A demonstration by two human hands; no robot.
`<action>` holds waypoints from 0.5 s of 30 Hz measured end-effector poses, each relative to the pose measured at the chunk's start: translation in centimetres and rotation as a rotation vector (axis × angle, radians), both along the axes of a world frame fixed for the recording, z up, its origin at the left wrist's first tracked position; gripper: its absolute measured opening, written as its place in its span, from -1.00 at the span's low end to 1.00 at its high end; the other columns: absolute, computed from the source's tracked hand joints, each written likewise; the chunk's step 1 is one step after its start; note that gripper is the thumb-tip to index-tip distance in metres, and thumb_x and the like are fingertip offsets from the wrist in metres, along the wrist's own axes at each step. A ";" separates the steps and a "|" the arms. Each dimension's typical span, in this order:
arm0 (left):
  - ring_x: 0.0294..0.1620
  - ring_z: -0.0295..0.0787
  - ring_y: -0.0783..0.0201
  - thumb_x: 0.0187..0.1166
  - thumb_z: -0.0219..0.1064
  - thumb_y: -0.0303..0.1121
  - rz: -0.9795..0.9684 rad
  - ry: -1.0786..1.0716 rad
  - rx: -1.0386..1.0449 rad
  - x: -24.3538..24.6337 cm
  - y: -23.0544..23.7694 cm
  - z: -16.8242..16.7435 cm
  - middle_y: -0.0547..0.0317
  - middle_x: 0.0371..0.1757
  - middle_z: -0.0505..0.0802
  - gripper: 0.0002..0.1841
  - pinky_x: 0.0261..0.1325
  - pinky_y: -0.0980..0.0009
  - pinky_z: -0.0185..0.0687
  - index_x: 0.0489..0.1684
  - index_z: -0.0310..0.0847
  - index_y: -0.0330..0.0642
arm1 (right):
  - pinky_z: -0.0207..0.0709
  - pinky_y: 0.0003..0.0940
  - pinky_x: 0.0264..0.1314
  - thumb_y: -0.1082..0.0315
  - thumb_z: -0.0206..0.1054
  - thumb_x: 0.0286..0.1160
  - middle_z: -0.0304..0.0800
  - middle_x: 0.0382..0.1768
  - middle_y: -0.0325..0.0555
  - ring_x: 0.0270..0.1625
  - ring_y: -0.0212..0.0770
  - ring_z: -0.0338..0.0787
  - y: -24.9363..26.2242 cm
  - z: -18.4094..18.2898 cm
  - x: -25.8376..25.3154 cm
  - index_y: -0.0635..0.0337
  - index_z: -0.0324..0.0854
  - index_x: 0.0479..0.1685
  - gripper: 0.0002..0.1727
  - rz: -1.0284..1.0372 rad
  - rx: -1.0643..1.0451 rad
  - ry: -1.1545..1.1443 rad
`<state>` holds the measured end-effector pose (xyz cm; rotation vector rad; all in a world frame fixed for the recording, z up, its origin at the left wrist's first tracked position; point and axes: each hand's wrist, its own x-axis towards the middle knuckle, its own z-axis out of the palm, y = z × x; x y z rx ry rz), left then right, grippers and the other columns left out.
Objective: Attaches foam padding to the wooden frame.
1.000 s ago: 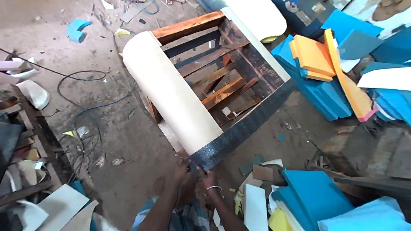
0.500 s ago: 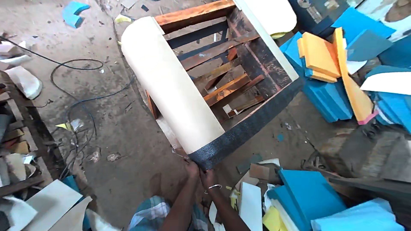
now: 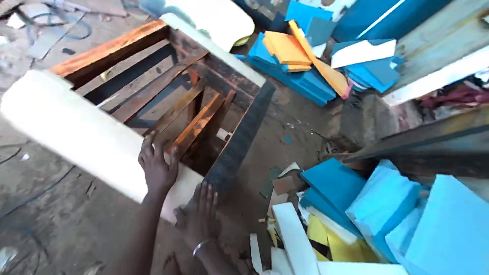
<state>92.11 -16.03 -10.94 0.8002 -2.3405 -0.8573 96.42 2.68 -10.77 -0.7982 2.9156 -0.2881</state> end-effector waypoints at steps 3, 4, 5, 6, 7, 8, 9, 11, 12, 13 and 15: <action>0.86 0.10 -0.11 0.72 -0.21 0.30 -0.152 -0.284 -0.256 -1.9 -0.8 -2.7 0.03 0.82 0.34 -0.27 0.82 -0.23 -0.03 0.60 0.51 0.02 | -0.36 0.22 0.92 -0.62 -0.13 0.44 0.00 0.88 0.12 0.92 0.09 -0.07 -0.7 -0.3 -10.7 0.25 0.02 0.88 0.22 -0.076 -0.010 -0.034; 0.85 0.13 -0.08 0.71 -0.26 0.32 -0.146 -0.311 -0.280 -2.0 -0.6 -3.0 0.05 0.81 0.38 -0.24 0.83 -0.19 -0.05 0.59 0.52 0.03 | -0.44 0.22 0.93 -0.64 -0.15 0.45 -0.15 0.92 0.08 0.95 0.05 -0.20 -0.2 -0.5 -15.1 0.22 -0.10 0.92 0.24 -0.050 -0.005 -0.047; 0.84 0.16 -0.09 0.70 -0.27 0.33 -0.139 -0.321 -0.282 -2.2 -0.6 -2.9 0.04 0.79 0.40 -0.23 0.83 -0.19 -0.06 0.58 0.54 0.02 | -0.49 0.22 0.94 -0.65 -0.17 0.43 -0.21 0.93 0.04 0.96 0.02 -0.26 0.1 -0.7 -19.0 0.19 -0.15 0.93 0.25 -0.028 -0.006 -0.030; 0.82 0.19 -0.11 0.68 -0.27 0.33 -0.132 -0.325 -0.278 -2.4 -0.7 -2.8 0.01 0.77 0.42 -0.22 0.82 -0.19 -0.06 0.56 0.55 0.00 | -0.52 0.22 0.93 -0.66 -0.18 0.42 -0.24 0.94 0.02 0.96 0.00 -0.30 0.0 -0.8 -22.0 0.18 -0.18 0.94 0.26 -0.012 -0.012 -0.005; 0.80 0.22 -0.13 0.66 -0.26 0.33 -0.122 -0.328 -0.269 -2.5 -0.7 -2.8 -0.03 0.76 0.43 -0.22 0.82 -0.20 -0.07 0.54 0.56 0.00 | -0.53 0.21 0.93 -0.65 -0.18 0.43 -0.25 0.94 0.00 0.96 -0.02 -0.31 -0.2 -0.8 -23.8 0.19 -0.21 0.94 0.26 -0.003 -0.023 0.023; 0.78 0.25 -0.14 0.65 -0.25 0.34 -0.114 -0.331 -0.256 -2.1 -0.4 -2.8 -0.05 0.75 0.44 -0.21 0.81 -0.20 -0.06 0.54 0.57 -0.01 | -0.52 0.19 0.94 -0.62 -0.15 0.46 -0.26 0.94 0.02 0.96 -0.01 -0.32 -0.2 -0.7 -23.8 0.21 -0.22 0.94 0.24 -0.010 -0.050 0.044; 0.77 0.27 -0.15 0.65 -0.25 0.35 -0.111 -0.331 -0.243 -1.8 -0.2 -2.7 -0.07 0.74 0.44 -0.20 0.81 -0.21 -0.04 0.53 0.57 -0.03 | -0.51 0.18 0.94 -0.59 -0.11 0.49 -0.28 0.94 0.05 0.96 0.00 -0.32 -0.1 -0.5 -22.4 0.23 -0.24 0.93 0.23 -0.044 -0.094 0.059; 0.76 0.29 -0.15 0.65 -0.25 0.37 -0.104 -0.318 -0.245 -2.3 -0.8 -2.4 -0.08 0.74 0.46 -0.19 0.80 -0.21 -0.01 0.54 0.57 -0.04 | -0.50 0.21 0.95 -0.63 -0.14 0.43 -0.23 0.93 0.10 0.96 0.03 -0.28 -0.7 -0.7 -18.6 0.25 -0.19 0.93 0.27 -0.107 -0.157 0.061; 0.76 0.30 -0.15 0.66 -0.23 0.35 -0.100 -0.317 -0.249 -2.3 -0.9 -2.4 -0.07 0.73 0.47 -0.20 0.79 -0.20 -0.01 0.53 0.57 -0.02 | -0.44 0.21 0.95 -0.66 -0.14 0.40 -0.11 0.90 0.13 0.95 0.05 -0.18 -0.7 -1.0 -16.6 0.27 -0.08 0.90 0.28 -0.112 -0.180 0.046; 0.76 0.30 -0.13 0.67 -0.22 0.34 -0.098 -0.320 -0.248 -2.1 -0.8 -2.6 -0.04 0.72 0.49 -0.22 0.80 -0.19 0.00 0.54 0.58 -0.01 | -0.35 0.21 0.94 -0.66 -0.14 0.39 0.02 0.86 0.17 0.92 0.09 -0.06 -0.4 -1.3 -15.5 0.30 0.02 0.87 0.28 -0.128 -0.200 0.033; 0.74 0.34 -0.11 0.69 -0.18 0.32 -0.109 -0.311 -0.257 -2.0 -0.8 -3.0 -0.02 0.70 0.52 -0.24 0.81 -0.17 0.03 0.54 0.58 -0.02 | -0.36 0.21 0.94 -0.66 -0.17 0.40 0.01 0.86 0.21 0.92 0.12 -0.07 0.0 -1.1 -17.1 0.32 0.00 0.87 0.29 -0.188 -0.178 -0.034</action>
